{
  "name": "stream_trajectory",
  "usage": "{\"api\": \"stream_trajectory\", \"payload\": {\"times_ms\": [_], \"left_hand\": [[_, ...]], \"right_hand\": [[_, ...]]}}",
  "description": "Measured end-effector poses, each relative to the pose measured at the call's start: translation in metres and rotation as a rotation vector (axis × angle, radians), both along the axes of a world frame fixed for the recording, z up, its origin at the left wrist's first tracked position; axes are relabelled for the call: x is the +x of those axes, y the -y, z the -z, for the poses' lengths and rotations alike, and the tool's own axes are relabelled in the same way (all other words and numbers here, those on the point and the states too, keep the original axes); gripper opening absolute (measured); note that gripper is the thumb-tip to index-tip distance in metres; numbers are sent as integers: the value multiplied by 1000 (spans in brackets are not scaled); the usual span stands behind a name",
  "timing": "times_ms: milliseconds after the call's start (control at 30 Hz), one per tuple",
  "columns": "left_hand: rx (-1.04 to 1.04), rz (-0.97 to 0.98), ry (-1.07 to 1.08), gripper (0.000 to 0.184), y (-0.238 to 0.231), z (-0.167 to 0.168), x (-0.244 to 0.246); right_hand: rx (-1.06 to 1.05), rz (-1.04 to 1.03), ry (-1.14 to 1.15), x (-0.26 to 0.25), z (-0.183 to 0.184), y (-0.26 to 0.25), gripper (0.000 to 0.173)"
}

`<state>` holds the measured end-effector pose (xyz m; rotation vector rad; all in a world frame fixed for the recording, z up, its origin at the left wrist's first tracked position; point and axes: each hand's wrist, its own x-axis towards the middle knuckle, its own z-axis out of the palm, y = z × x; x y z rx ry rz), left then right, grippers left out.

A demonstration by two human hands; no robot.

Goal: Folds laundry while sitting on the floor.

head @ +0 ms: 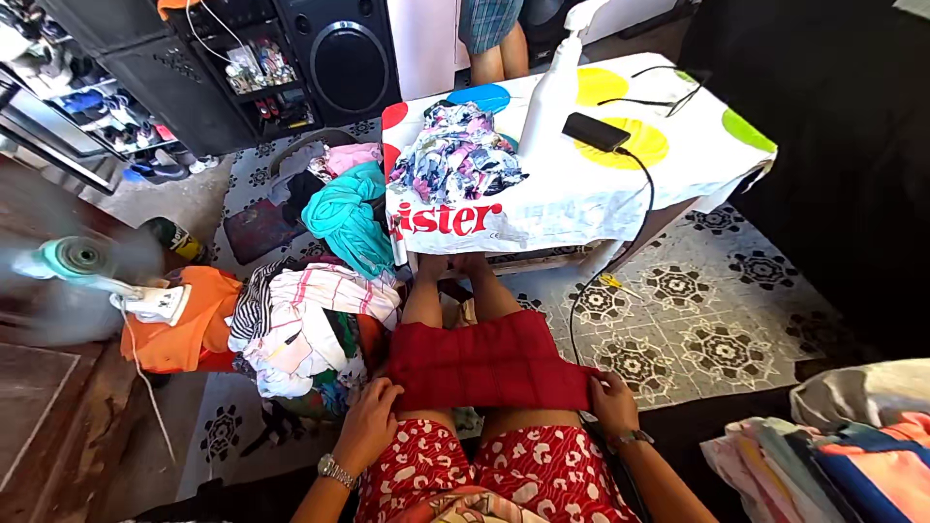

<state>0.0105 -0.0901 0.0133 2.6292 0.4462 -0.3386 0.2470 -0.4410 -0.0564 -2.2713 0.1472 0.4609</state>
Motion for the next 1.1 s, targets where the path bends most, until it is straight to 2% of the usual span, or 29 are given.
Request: {"api": "stream_trajectory", "payload": {"times_ms": [167,300,400,433,533,567,667,833,1000,1100], "left_hand": [[-1,-47,-10,43,-7,9,8],[132,-8,215,29,-1,13,7],[180,99,358,25,4,-5,0],[147,140,301,26,6,-14,-4],[-169,223,-133,29,-9,-32,0],[-252,223,-144,30,-19,-31,4],[-363,103,31,27,-52,-28,24],[-338,-174,124,30,-100,11,79],[-738,-329,226,42,-104,63,117],[-775,-300,228,44,-93,98,126]], "right_hand": [[-141,-62,44,8,-20,0,40],[-203,-103,111,18,-51,2,44],[-308,-158,135,14,-74,18,45],[-360,-203,118,11,-75,24,45],[-468,-385,18,11,-61,36,49],[-446,-429,24,12,-54,36,50],[-281,-476,115,23,-42,18,45],[-184,-553,175,53,-47,-42,40],[-129,-763,156,88,-33,-78,42],[-76,-844,135,98,-25,-81,35]]}}
